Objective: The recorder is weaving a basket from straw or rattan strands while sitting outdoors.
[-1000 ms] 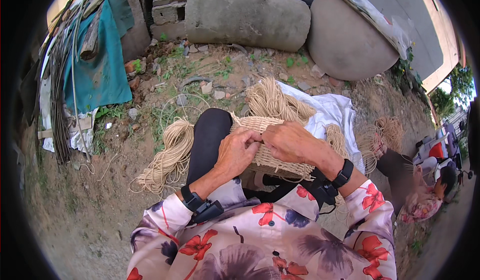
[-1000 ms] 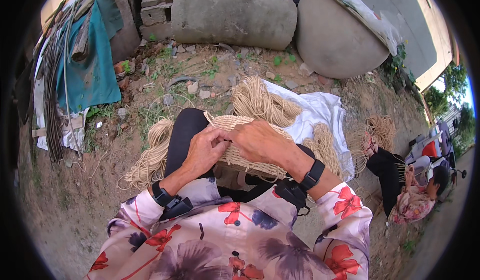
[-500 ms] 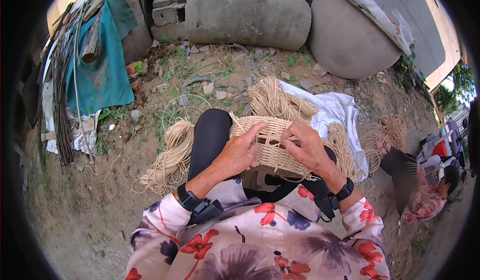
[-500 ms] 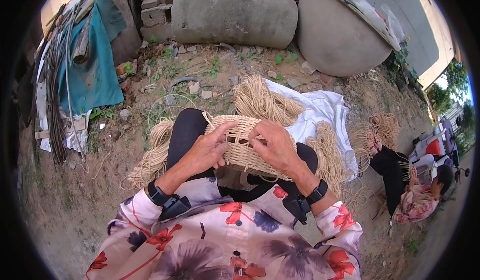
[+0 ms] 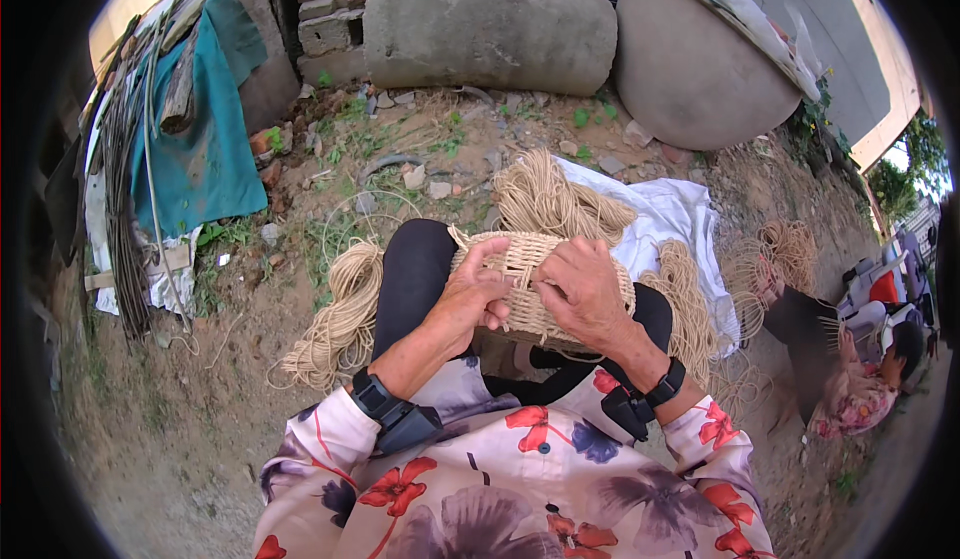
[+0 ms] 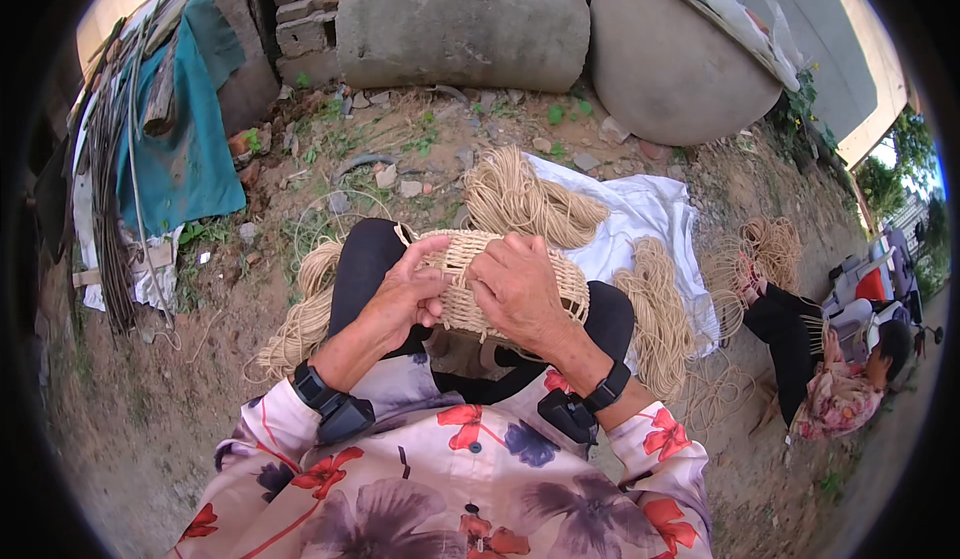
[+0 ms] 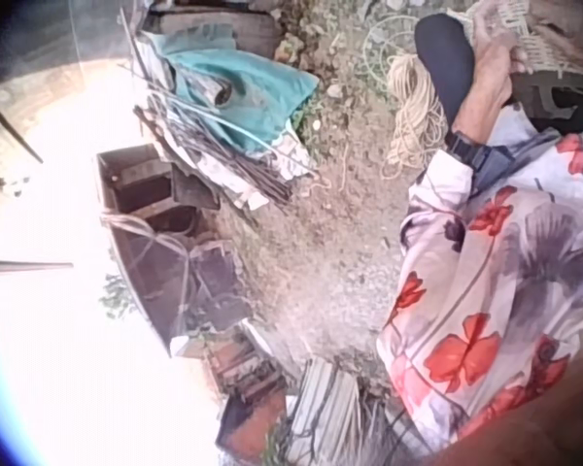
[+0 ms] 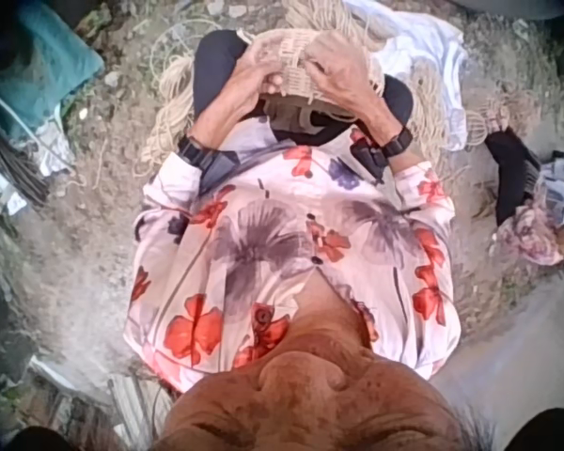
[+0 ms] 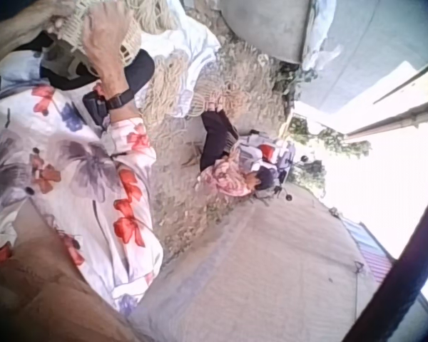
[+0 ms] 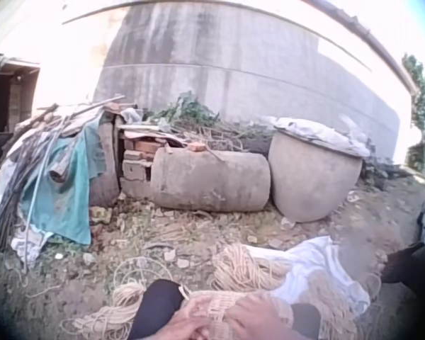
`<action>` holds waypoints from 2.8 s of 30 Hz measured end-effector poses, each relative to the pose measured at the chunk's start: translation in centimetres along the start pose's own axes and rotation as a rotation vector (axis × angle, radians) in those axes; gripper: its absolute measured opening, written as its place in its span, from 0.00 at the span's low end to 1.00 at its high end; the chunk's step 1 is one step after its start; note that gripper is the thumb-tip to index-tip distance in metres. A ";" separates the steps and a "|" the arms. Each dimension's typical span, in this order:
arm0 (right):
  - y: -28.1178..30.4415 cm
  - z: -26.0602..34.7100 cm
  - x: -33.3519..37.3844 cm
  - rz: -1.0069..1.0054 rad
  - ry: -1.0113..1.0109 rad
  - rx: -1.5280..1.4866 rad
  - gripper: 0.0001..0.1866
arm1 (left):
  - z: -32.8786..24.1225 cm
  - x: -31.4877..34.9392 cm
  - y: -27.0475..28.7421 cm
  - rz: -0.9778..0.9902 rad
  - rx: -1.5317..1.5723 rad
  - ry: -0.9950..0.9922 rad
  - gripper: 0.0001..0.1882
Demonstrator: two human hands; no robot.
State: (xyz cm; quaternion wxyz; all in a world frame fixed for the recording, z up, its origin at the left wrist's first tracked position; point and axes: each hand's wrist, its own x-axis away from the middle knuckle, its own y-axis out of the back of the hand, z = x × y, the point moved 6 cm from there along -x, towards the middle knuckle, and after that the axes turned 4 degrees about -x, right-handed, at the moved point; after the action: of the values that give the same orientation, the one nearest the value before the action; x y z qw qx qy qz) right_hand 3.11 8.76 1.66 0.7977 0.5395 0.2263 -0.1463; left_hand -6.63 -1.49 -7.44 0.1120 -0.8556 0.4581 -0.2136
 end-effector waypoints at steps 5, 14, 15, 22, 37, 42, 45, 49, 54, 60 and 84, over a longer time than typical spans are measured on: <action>0.6 0.5 -1.2 -0.005 0.057 0.029 0.08 | 0.5 -0.5 0.4 0.028 0.054 0.049 0.34; -2.1 1.4 -2.4 0.295 0.272 0.215 0.04 | -0.2 0.0 0.3 0.011 0.003 -0.013 0.36; -2.3 2.0 -2.6 0.341 0.326 0.271 0.03 | -0.2 -0.1 0.5 0.013 0.002 -0.015 0.36; -3.0 5.0 -2.3 0.590 0.479 0.481 0.04 | 0.7 -0.7 1.0 0.109 0.074 0.017 0.28; -1.7 0.5 -2.7 0.275 0.145 0.009 0.06 | -3.1 2.0 -0.7 -0.317 -0.979 -0.600 0.08; 1.4 -1.9 -1.8 0.126 -0.212 -0.277 0.11 | -5.0 2.2 1.5 -0.629 -1.174 -0.766 0.05; 3.6 -4.8 2.1 -0.062 -0.369 -0.364 0.11 | -5.6 1.8 5.4 -0.759 -1.406 -0.787 0.05; 4.3 -8.3 8.3 -0.172 -0.575 -0.434 0.09 | -5.5 1.2 7.0 -0.752 -1.512 -0.798 0.09; 3.3 -10.1 14.7 -0.258 -0.772 -0.524 0.06 | -6.1 -0.9 7.8 -0.493 -0.657 -0.627 0.05; 1.1 -10.6 16.2 -0.373 -0.813 -0.741 0.06 | -4.4 -2.3 3.1 -0.066 0.166 -0.378 0.15; 3.9 -6.4 12.3 -0.384 -0.659 -0.337 0.03 | -5.5 9.2 29.2 -0.689 -1.902 -0.106 0.16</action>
State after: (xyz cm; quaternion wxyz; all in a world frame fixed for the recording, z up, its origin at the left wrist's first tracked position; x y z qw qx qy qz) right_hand 14.15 16.34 -3.60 0.8629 0.2737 0.0762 -0.4179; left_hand -26.20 -25.28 -11.46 -0.6633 -0.6840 0.1610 0.2575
